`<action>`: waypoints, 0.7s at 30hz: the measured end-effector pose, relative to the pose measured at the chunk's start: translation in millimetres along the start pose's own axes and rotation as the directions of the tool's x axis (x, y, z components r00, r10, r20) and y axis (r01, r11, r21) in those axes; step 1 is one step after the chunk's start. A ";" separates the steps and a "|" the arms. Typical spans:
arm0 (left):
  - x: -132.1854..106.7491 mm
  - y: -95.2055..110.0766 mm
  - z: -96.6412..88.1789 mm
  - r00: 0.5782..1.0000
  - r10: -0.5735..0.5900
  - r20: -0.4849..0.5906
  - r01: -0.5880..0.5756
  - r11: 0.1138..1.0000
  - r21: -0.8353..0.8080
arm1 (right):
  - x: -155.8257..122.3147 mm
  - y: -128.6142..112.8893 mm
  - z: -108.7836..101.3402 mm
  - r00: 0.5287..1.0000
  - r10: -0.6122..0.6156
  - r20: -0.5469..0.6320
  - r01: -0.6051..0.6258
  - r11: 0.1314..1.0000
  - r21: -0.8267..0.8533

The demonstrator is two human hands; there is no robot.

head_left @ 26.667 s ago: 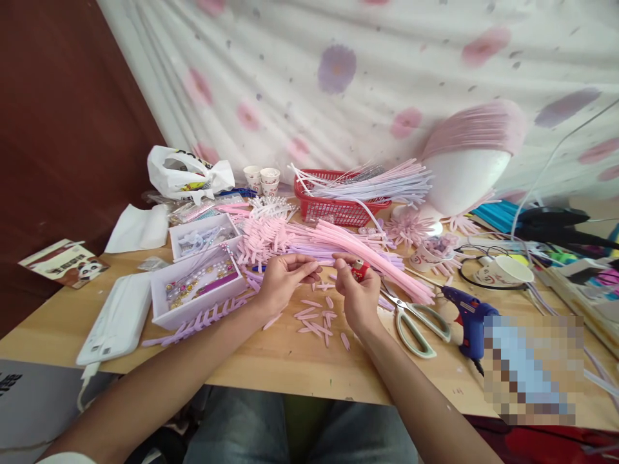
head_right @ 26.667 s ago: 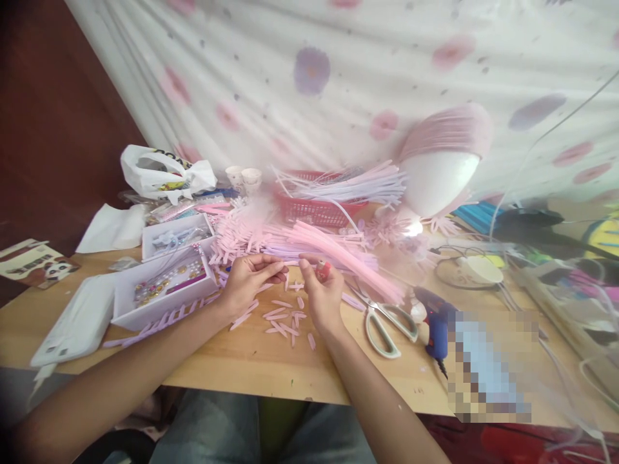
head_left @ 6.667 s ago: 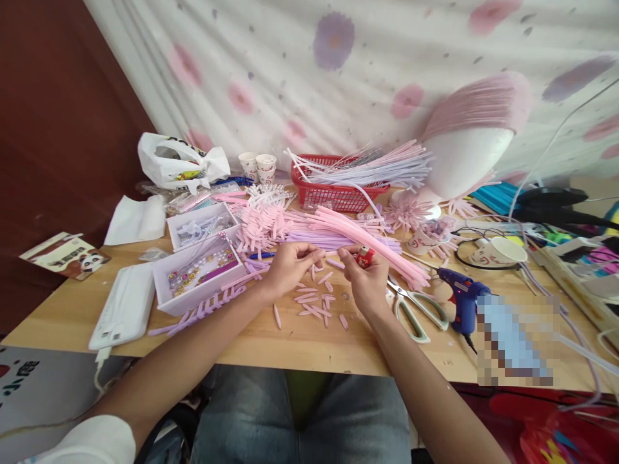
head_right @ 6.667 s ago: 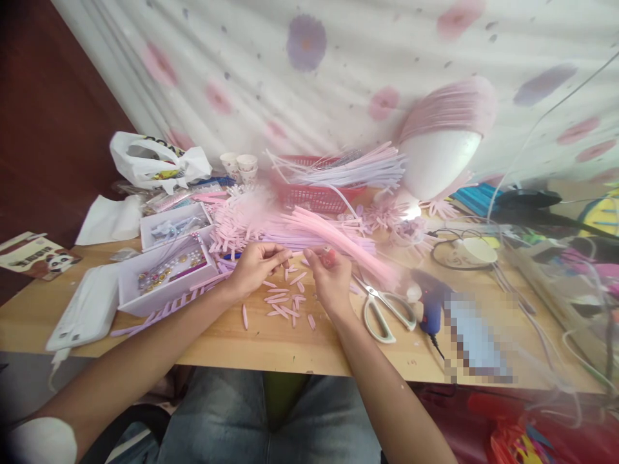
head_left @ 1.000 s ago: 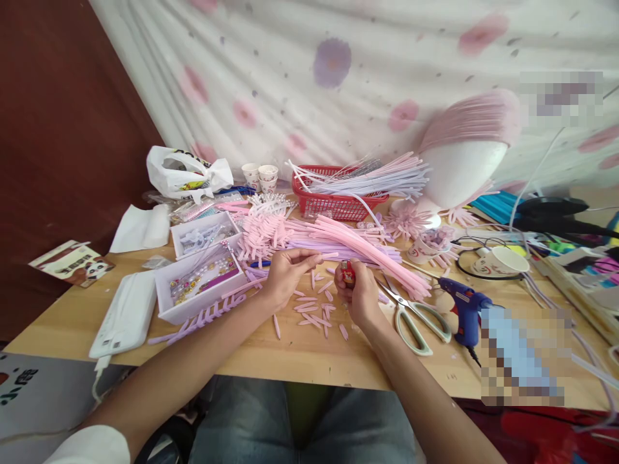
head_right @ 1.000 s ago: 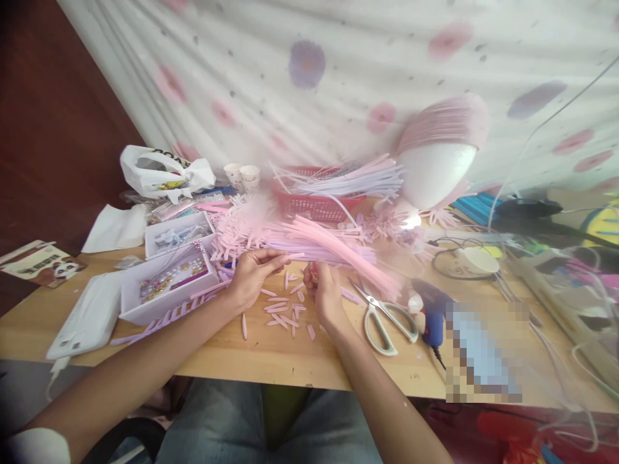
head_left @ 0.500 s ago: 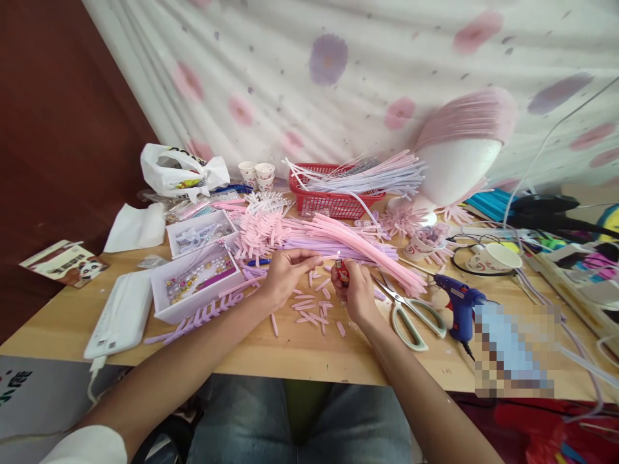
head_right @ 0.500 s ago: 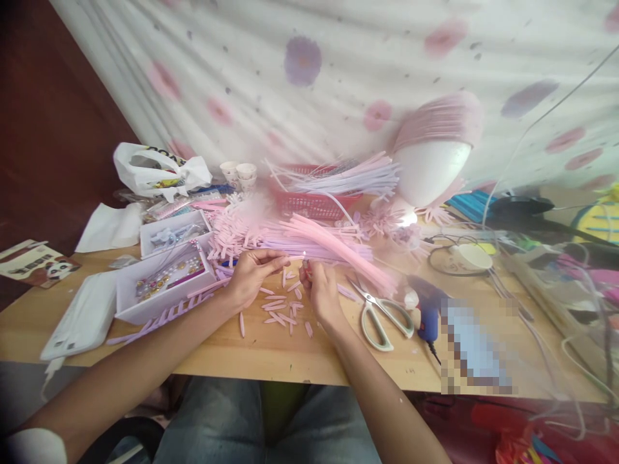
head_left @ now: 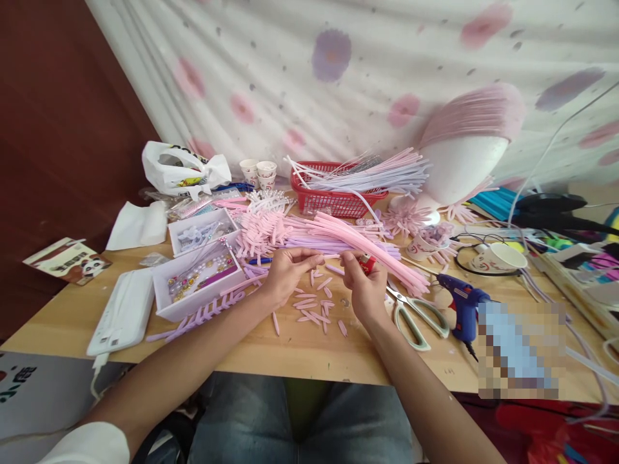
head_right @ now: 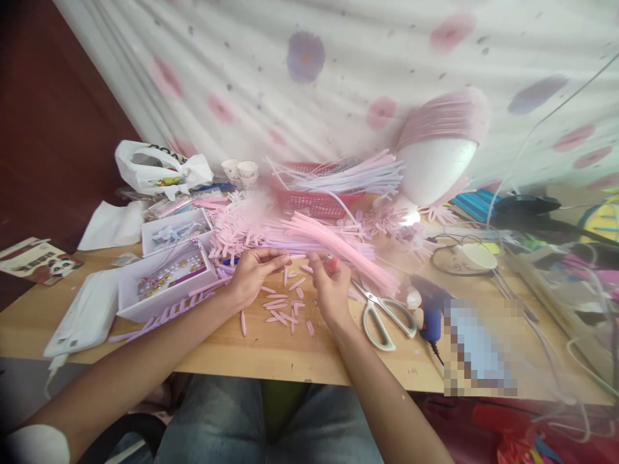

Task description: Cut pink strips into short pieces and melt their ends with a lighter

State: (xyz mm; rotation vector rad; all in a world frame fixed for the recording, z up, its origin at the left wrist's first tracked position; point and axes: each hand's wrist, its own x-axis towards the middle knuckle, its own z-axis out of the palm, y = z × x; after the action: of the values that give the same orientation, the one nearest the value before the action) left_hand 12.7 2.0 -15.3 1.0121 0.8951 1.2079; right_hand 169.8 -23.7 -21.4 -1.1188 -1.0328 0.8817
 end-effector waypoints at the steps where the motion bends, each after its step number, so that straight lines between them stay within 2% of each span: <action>1: 0.2 0.0 0.0 1.000 -0.001 0.002 0.001 1.000 0.002 | 0.3 -0.6 0.1 1.000 -0.001 -0.006 0.001 1.000 0.011; 5: 0.4 1.1 0.3 1.000 -0.007 -0.004 0.007 1.000 0.013 | 1.9 -1.8 -1.2 1.000 0.018 -0.009 -0.018 1.000 0.014; 8: 0.5 2.6 1.3 0.999 0.033 -0.026 -0.032 0.999 0.035 | 1.9 -0.9 -2.0 0.994 0.111 0.017 -0.112 0.991 0.079; 12: 2.1 1.2 1.1 0.996 0.084 -0.019 -0.084 0.996 0.034 | -1.0 -1.0 0.3 0.939 0.290 0.183 -0.302 0.952 0.046; 14: 3.1 -0.9 0.3 0.995 0.095 -0.010 -0.095 0.995 0.036 | -2.9 -2.7 1.7 0.911 0.345 0.227 -0.363 0.931 0.039; 21: 2.6 -3.1 -0.4 0.993 0.111 -0.027 -0.108 0.991 0.079 | -6.1 -6.5 0.9 0.880 0.393 0.266 -0.421 0.905 0.055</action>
State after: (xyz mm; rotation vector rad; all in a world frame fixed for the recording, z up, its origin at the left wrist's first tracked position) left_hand 13.7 4.4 -18.4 1.1188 0.9265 1.2924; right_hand 167.5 -30.6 -16.1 -1.1706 -0.9481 1.4337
